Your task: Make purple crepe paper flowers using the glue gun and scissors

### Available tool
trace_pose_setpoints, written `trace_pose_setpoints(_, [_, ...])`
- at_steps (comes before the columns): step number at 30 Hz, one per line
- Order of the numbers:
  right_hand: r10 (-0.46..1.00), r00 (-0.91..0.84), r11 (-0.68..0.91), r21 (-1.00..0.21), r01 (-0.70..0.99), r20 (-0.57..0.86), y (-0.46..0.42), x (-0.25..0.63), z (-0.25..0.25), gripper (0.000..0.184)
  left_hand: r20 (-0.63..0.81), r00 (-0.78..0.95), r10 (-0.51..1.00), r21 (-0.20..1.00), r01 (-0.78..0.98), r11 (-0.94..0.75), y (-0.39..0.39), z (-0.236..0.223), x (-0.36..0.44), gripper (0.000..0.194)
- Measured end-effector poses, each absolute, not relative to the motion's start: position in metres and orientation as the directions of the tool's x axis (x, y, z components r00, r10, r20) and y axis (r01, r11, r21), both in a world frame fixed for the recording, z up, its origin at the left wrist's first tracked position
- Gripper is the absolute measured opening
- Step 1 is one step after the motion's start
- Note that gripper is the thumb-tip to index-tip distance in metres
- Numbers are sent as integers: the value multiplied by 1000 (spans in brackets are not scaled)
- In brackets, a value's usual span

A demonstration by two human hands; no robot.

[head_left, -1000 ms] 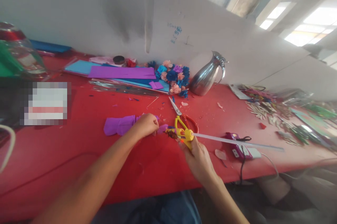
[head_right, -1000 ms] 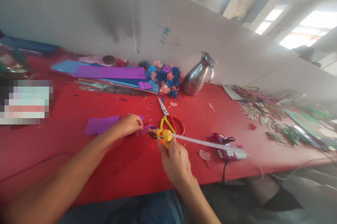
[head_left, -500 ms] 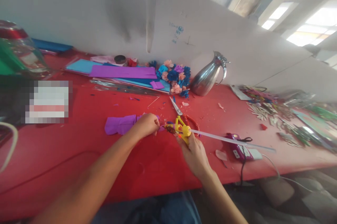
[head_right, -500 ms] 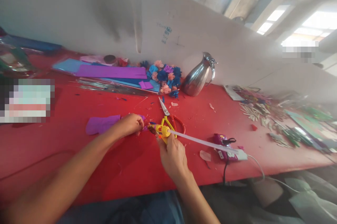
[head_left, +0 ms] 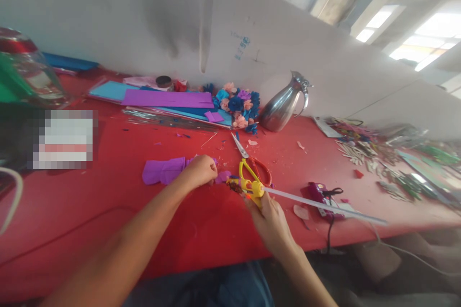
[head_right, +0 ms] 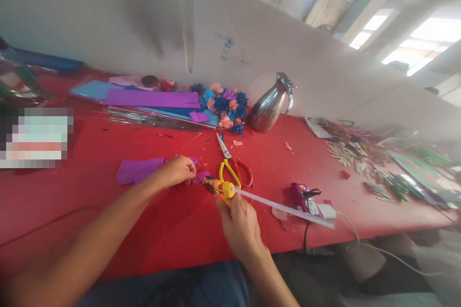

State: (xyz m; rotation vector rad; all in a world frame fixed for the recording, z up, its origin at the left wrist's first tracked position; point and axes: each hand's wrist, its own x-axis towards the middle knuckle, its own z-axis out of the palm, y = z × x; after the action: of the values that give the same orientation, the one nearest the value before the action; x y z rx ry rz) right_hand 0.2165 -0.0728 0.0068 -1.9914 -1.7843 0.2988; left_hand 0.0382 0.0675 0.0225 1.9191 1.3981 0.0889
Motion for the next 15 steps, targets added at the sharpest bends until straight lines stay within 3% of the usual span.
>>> trace_pose_setpoints(6, [978, 197, -99, -673, 733, 71, -74, 228, 17, 32, -347, 384, 856, 626, 774, -93, 68, 19, 37, 15])
trace_pose_setpoints(11, [948, 302, -207, -906, 368, -94, -29, 270, 35, 42, -339, 381, 860, 645, 760, -83, 67, 19, 36, 15])
trace_pose_setpoints(13, [920, 353, -265, -934, 239, -171, 2, 289, 36, 41, -325, 386, 863, 657, 749, -88, 67, 19, 36, 15])
trace_pose_setpoints(15, [904, 383, -301, -920, 252, -191, 32, 305, 33, 35, -292, 404, 867, 699, 708, -95, 69, 16, 34, 14])
